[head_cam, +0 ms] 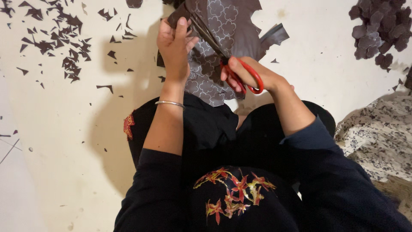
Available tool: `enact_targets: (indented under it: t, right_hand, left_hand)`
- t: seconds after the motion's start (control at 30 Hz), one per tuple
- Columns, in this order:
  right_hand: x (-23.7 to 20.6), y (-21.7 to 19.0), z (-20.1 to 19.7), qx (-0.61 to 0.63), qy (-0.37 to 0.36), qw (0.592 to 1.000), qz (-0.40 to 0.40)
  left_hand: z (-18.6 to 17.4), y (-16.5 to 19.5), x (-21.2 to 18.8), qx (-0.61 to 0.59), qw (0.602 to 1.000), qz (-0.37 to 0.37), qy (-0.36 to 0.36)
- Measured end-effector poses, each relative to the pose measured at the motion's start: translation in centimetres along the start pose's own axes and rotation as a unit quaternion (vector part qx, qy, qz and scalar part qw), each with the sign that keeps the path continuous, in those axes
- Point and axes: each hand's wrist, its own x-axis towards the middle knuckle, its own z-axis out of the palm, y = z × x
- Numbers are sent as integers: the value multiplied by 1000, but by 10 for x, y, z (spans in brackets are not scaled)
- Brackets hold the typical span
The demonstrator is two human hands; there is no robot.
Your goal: The person sits on the floor and uses red-handled scissors to cut a dark brown patterned fabric into small shapes. They repeatedly trim the edges, rotate the fabric, and separate cut pieces, accumulating a pile of small fabric shapes on the floor.
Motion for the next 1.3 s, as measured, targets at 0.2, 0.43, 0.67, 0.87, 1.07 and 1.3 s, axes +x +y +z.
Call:
enact_targets:
  t: [0.2, 0.43, 0.67, 0.87, 1.07, 1.3]
  right_hand:
    - [6, 1, 3, -169, 72, 983, -23]
    - [5, -1, 5, -167, 87, 982, -27]
    - [10, -1, 3, -44, 46, 998, -28]
    - [11, 6, 4, 1, 53, 998, -39]
    - [13, 8, -1, 17, 26, 998, -53]
    - [12, 6, -5, 3, 13, 997, -82]
  left_hand:
    - [1, 3, 0, -50, 998, -33, 2]
    - [4, -5, -1, 5, 1000, 22, -9]
    - [7, -3, -4, -28, 997, -39, -61]
    - [11, 3, -8, -104, 988, -66, -96]
    - [10, 4, -9, -105, 986, -80, -103]
    - [8, 2, -8, -107, 985, -71, -111]
